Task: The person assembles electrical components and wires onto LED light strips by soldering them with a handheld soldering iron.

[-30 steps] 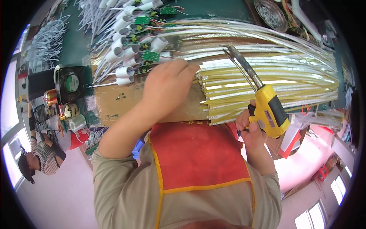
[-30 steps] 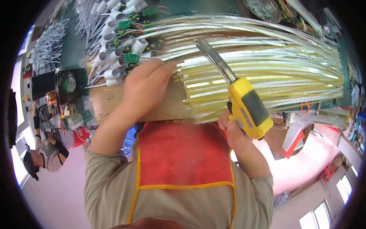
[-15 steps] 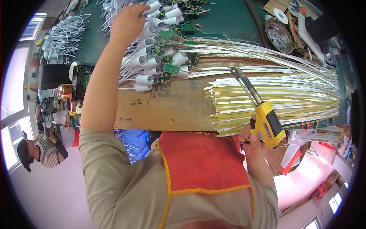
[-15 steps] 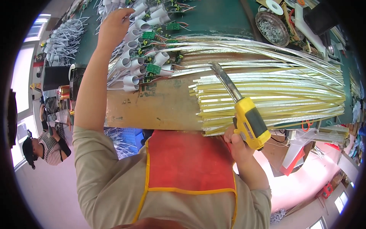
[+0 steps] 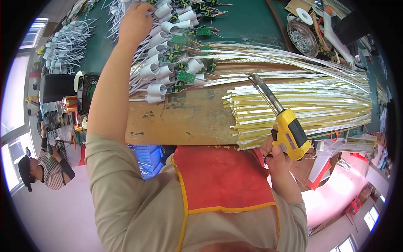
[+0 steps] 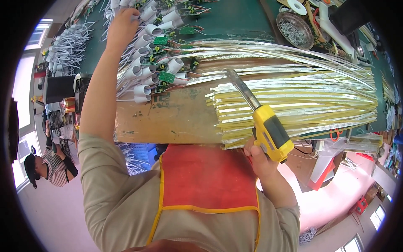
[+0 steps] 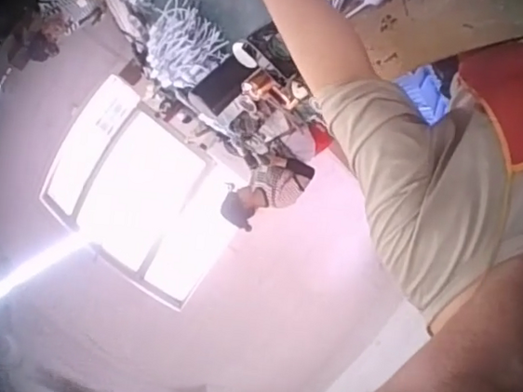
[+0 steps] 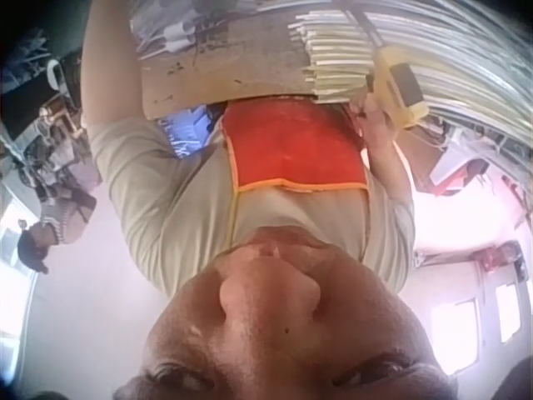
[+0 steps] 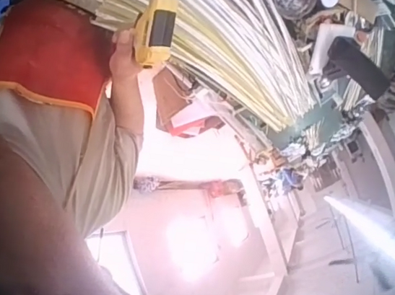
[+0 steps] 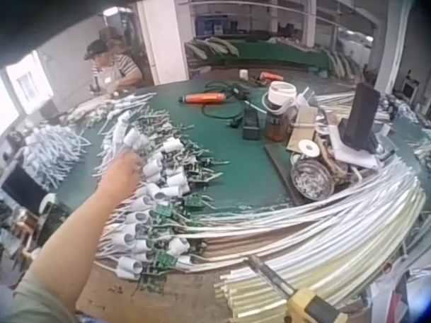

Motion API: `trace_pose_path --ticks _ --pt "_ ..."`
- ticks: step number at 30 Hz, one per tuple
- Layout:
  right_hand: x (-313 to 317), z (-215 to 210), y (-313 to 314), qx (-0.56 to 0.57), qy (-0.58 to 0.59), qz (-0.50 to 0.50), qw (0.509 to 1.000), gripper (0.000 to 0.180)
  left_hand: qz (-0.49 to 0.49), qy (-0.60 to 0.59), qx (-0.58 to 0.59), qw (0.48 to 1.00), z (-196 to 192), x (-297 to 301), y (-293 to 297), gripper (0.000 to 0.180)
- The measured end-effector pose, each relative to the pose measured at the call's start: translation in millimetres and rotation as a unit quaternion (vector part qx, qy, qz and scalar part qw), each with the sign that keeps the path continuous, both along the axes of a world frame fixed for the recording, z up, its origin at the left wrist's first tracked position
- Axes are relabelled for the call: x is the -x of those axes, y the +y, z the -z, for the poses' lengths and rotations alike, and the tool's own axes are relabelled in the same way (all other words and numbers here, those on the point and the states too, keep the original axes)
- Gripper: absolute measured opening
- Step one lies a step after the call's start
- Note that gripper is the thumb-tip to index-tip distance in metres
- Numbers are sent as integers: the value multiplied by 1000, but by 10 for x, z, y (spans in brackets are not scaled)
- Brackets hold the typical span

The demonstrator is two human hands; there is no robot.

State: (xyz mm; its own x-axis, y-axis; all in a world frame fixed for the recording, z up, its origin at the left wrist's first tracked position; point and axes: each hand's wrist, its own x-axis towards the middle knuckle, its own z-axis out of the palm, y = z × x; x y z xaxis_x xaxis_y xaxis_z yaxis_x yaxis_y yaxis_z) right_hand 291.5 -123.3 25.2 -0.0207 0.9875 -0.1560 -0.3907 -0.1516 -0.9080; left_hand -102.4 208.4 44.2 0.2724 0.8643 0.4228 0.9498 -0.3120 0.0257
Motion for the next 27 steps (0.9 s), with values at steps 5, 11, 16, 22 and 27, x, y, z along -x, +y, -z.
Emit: trace_pose_path --ticks 5,11,16,22,27 --pt "-19 14 -25 -10 -12 20 1000 71 59 -72 -155 984 -535 -341 -629 29" --pt "-66 31 -14 -8 -13 20 1000 70 212 9 -1 977 -570 -715 -1947 27" --pt "-15 0 30 -13 -17 -2 1000 70 218 -1 136 966 -74 -812 -2426 27" --pt "-4 21 -4 -2 -13 -7 1000 71 166 -83 153 971 36 -1010 -2437 28" --pt "9 7 -57 1 -23 -14 1000 70 192 -66 105 974 229 -1230 -2332 30"
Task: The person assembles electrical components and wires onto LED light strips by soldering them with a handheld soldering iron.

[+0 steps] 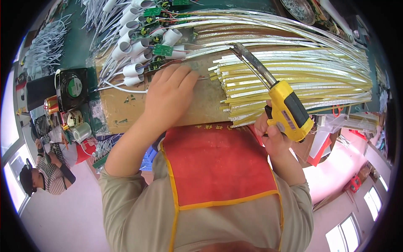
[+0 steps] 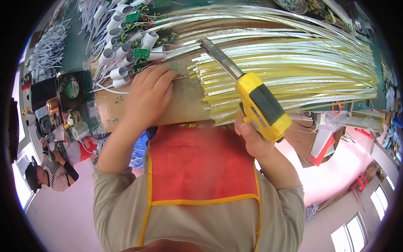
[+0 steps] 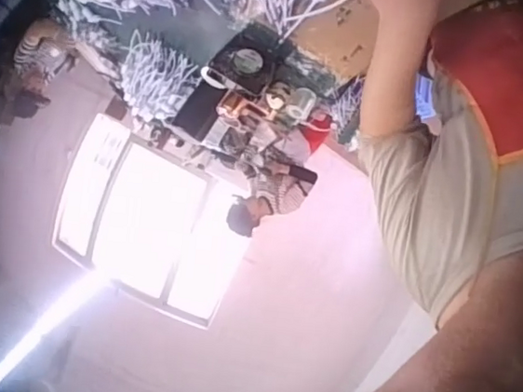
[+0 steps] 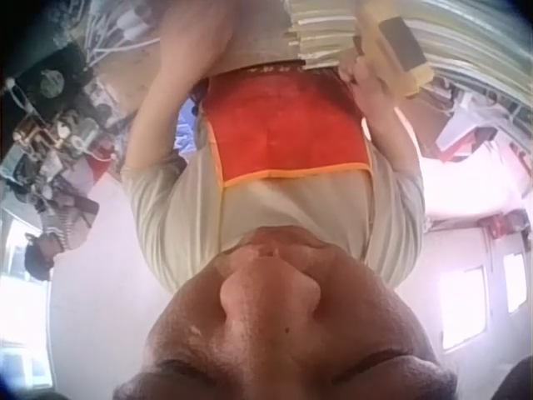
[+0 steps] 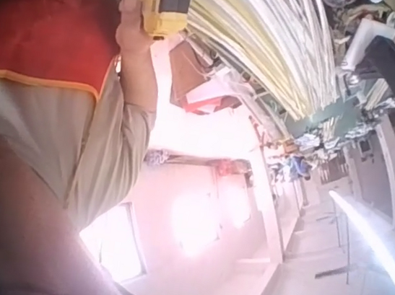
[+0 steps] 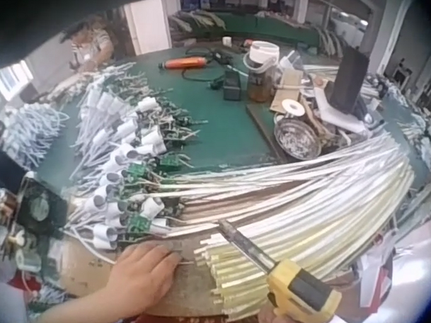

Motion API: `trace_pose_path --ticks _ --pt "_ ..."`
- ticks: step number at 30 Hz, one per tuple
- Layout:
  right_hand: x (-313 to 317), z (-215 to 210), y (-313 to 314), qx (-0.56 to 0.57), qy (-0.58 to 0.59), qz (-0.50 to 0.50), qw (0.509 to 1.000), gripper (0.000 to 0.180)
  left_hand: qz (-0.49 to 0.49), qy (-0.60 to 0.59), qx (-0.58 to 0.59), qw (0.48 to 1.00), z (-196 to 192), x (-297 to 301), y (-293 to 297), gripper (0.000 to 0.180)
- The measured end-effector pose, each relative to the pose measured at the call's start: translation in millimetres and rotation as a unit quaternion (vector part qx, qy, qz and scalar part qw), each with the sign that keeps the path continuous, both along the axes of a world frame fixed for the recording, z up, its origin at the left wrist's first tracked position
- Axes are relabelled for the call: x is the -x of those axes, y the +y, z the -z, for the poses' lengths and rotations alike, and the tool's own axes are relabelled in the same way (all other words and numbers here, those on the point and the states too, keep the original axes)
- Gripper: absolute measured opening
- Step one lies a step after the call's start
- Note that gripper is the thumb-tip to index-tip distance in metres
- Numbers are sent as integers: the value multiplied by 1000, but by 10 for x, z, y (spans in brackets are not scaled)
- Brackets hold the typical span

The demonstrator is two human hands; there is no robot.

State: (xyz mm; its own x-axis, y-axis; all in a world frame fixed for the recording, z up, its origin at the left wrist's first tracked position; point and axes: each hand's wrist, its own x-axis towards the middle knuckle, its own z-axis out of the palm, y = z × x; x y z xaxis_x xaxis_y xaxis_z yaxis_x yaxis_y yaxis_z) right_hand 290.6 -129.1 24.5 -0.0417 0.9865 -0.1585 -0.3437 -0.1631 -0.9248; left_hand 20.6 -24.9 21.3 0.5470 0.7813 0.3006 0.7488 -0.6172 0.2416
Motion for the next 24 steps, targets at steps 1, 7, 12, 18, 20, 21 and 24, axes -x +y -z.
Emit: trace_pose_path --ticks 1,7,12,18,20,21,24 --pt "0 1 -17 1 0 -1 1000 69 0 0 1 1000 2 -17 7 30" --pt "-21 12 -50 6 -4 6 1000 69 1 -12 -10 1000 57 -84 97 25" --pt "-41 45 -55 16 -4 -1 1000 69 -21 -24 -24 999 71 -94 122 19" --pt "-37 57 -25 19 -51 -26 998 69 -5 -38 -64 997 125 -119 165 17" --pt "-50 87 -26 3 -89 -32 996 69 0 -46 -74 996 149 -146 196 17" --pt "-53 92 -28 4 -88 -32 996 69 7 -55 -86 995 155 -155 205 16" --pt "-56 102 -39 13 -88 -40 995 69 6 -30 -35 999 63 -175 202 22"
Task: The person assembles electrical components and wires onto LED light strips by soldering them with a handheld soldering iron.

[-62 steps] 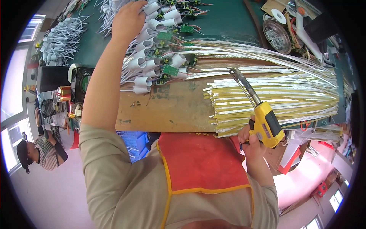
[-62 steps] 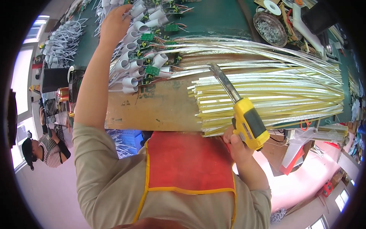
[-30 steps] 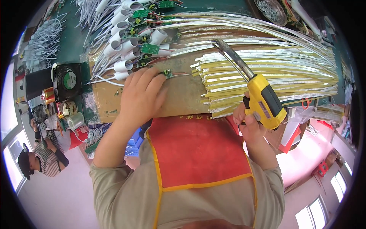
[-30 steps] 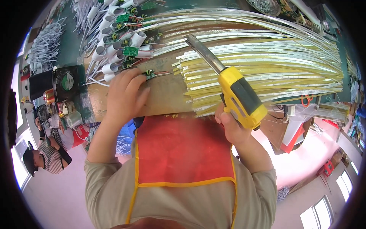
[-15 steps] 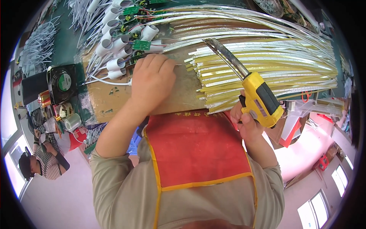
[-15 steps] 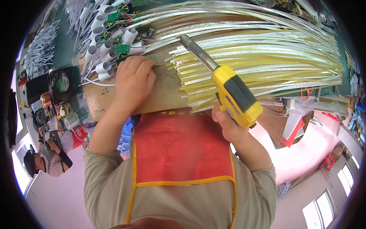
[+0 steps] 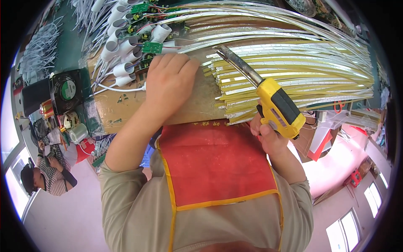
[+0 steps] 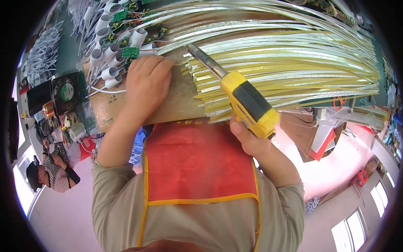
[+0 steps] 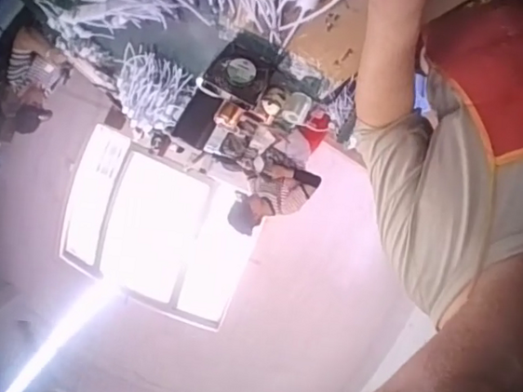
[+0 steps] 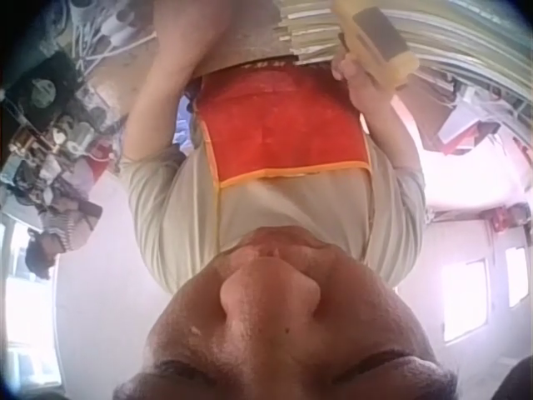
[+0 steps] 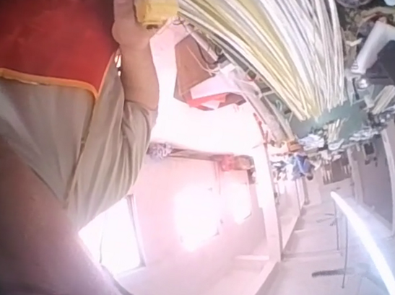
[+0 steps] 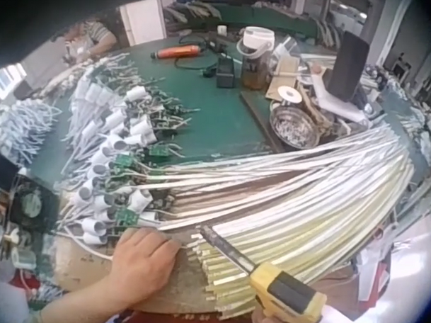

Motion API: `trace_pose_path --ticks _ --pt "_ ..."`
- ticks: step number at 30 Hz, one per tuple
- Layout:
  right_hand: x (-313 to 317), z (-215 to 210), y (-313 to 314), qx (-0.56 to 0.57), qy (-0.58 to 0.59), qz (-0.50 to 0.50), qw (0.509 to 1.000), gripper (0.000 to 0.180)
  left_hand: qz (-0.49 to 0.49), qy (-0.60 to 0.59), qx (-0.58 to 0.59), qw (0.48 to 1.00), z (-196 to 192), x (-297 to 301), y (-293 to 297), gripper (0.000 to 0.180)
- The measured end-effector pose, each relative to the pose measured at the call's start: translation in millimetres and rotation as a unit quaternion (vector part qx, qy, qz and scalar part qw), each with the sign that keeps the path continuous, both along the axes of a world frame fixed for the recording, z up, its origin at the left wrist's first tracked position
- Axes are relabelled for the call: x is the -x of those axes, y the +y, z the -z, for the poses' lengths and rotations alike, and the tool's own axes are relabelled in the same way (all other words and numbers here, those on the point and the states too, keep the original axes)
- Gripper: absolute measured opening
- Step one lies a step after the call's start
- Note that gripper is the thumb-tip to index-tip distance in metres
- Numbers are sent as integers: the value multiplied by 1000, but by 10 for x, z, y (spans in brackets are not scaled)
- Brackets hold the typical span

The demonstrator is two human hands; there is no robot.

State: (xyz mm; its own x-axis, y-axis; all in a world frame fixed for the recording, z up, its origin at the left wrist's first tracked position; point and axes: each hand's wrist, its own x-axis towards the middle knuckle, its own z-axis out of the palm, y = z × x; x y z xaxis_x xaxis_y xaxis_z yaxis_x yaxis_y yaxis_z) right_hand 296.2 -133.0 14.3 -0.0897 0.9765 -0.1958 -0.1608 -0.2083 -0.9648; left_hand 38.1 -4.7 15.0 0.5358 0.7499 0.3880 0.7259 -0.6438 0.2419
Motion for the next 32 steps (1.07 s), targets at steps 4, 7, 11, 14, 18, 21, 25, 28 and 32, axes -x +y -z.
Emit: trace_pose_path --ticks 4,7,11,14,18,21,25,28,32 --pt "-4 12 -19 3 -15 -5 1000 69 -3 3 4 1000 17 -24 16 21" --pt "-18 29 -38 6 -24 -10 1000 70 -10 -22 -23 999 56 -62 42 20" --pt "-47 1 -30 41 32 13 999 20 -33 -22 -16 999 29 -118 45 17" --pt "-79 31 -30 38 11 -2 999 23 -44 -20 -15 999 54 -152 44 15" --pt "-66 25 -15 57 3 0 998 23 -61 -18 -19 998 72 -182 49 12" --pt "-78 58 -15 7 -58 -43 997 61 -71 -9 -5 997 65 -190 50 12" --pt "-87 41 -27 57 -28 -6 998 27 -72 -5 -8 997 74 -206 49 11" --pt "-103 49 -36 61 -31 -5 998 33 -77 8 -9 997 78 -222 48 11" --pt "-94 108 -31 19 -95 -40 994 56 -79 18 -3 997 79 -224 40 11"
